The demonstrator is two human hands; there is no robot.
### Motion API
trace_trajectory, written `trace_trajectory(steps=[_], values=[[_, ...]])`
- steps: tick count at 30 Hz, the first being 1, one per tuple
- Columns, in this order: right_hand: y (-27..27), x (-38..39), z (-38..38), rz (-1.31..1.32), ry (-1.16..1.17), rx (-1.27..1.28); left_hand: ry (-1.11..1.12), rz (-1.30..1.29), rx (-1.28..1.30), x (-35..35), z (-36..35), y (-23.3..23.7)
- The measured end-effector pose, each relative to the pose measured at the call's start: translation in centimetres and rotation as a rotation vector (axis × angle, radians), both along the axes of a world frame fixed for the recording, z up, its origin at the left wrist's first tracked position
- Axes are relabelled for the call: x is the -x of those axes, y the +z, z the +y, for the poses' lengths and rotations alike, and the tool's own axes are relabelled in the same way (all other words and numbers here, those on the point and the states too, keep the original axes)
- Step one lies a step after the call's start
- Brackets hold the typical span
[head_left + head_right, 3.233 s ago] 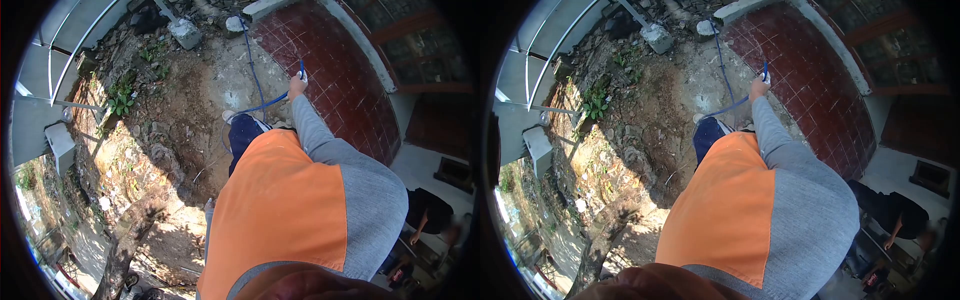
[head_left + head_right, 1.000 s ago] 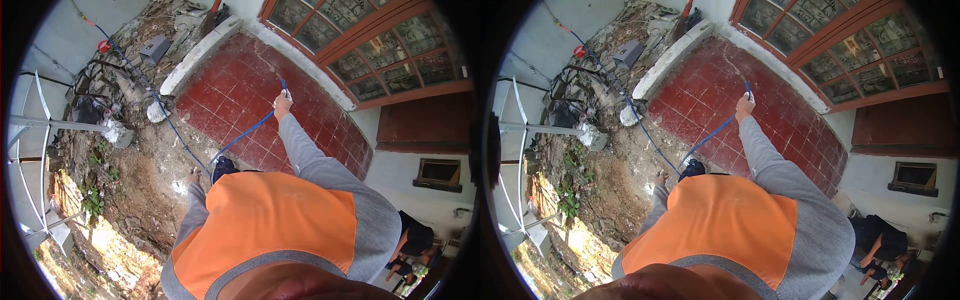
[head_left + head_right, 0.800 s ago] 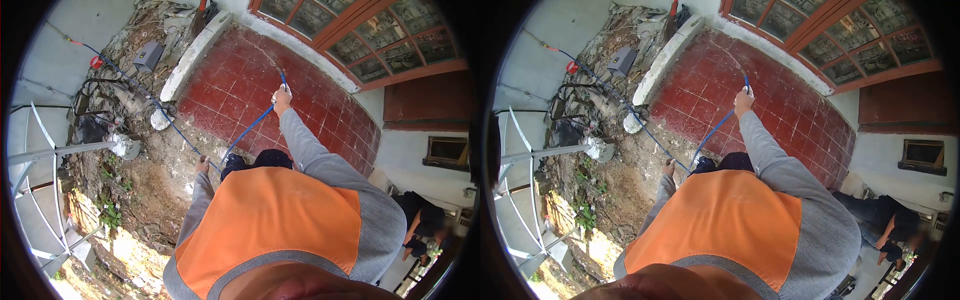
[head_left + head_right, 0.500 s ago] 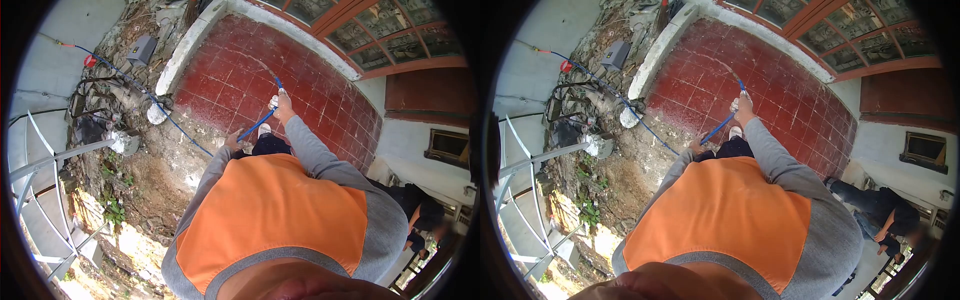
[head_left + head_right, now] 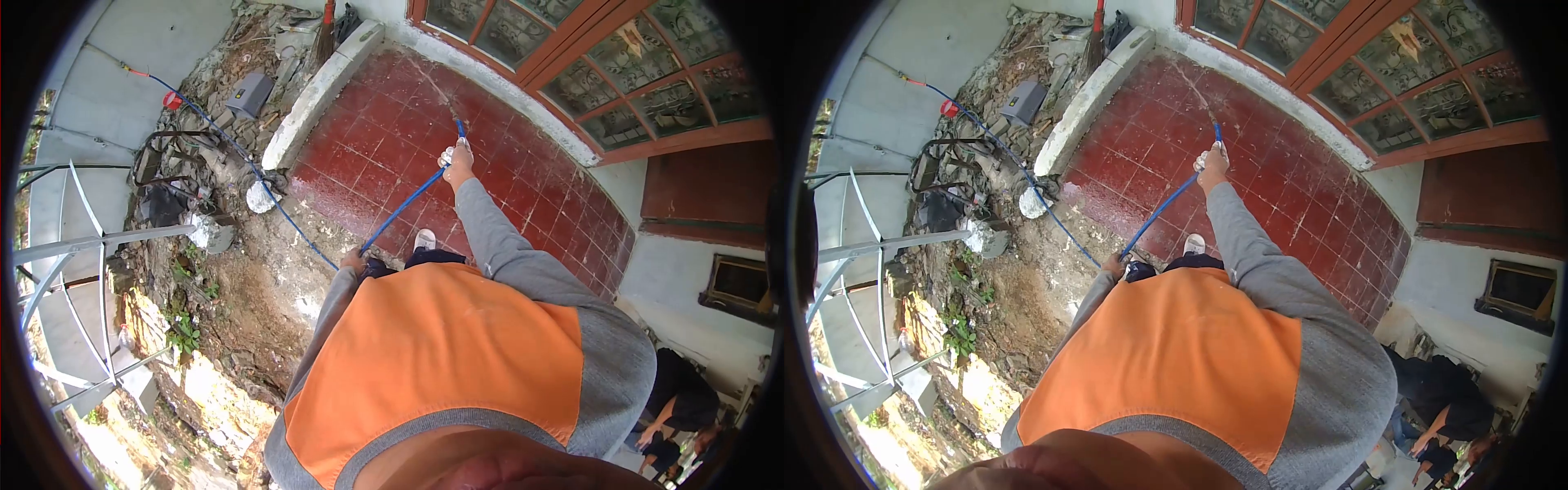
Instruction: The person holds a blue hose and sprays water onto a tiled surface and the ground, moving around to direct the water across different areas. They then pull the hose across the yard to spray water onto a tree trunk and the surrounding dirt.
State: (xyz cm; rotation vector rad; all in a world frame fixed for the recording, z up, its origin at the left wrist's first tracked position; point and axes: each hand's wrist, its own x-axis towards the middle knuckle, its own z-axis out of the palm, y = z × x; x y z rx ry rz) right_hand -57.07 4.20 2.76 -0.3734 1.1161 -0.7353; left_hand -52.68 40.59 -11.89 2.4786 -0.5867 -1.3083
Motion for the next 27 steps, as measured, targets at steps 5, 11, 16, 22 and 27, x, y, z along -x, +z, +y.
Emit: trace_trajectory(steps=[5, 11, 16, 22, 27], values=[[-0.4, 1.3, -3.4, 0.025, -0.019, -0.016, 0.020, -0.024, 0.088, 2.6, -2.2, 0.5], [-0.7, 3.0, -6.4, 0.025, 0.038, -0.022, -0.038, -0.048, 0.092, 3.1, -4.2, 1.2], [-0.2, 3.5, -8.8, 0.065, 0.044, -0.019, 0.029, -0.121, 0.107, 3.9, -6.6, 3.7], [0.6, 4.5, -10.5, 0.067, 0.103, -0.011, -0.022, -0.011, 0.249, 5.0, -8.4, 3.3], [0.9, 5.2, -11.0, 0.086, 0.117, -0.022, -0.002, -0.028, 0.188, 5.8, -9.0, 2.1]])
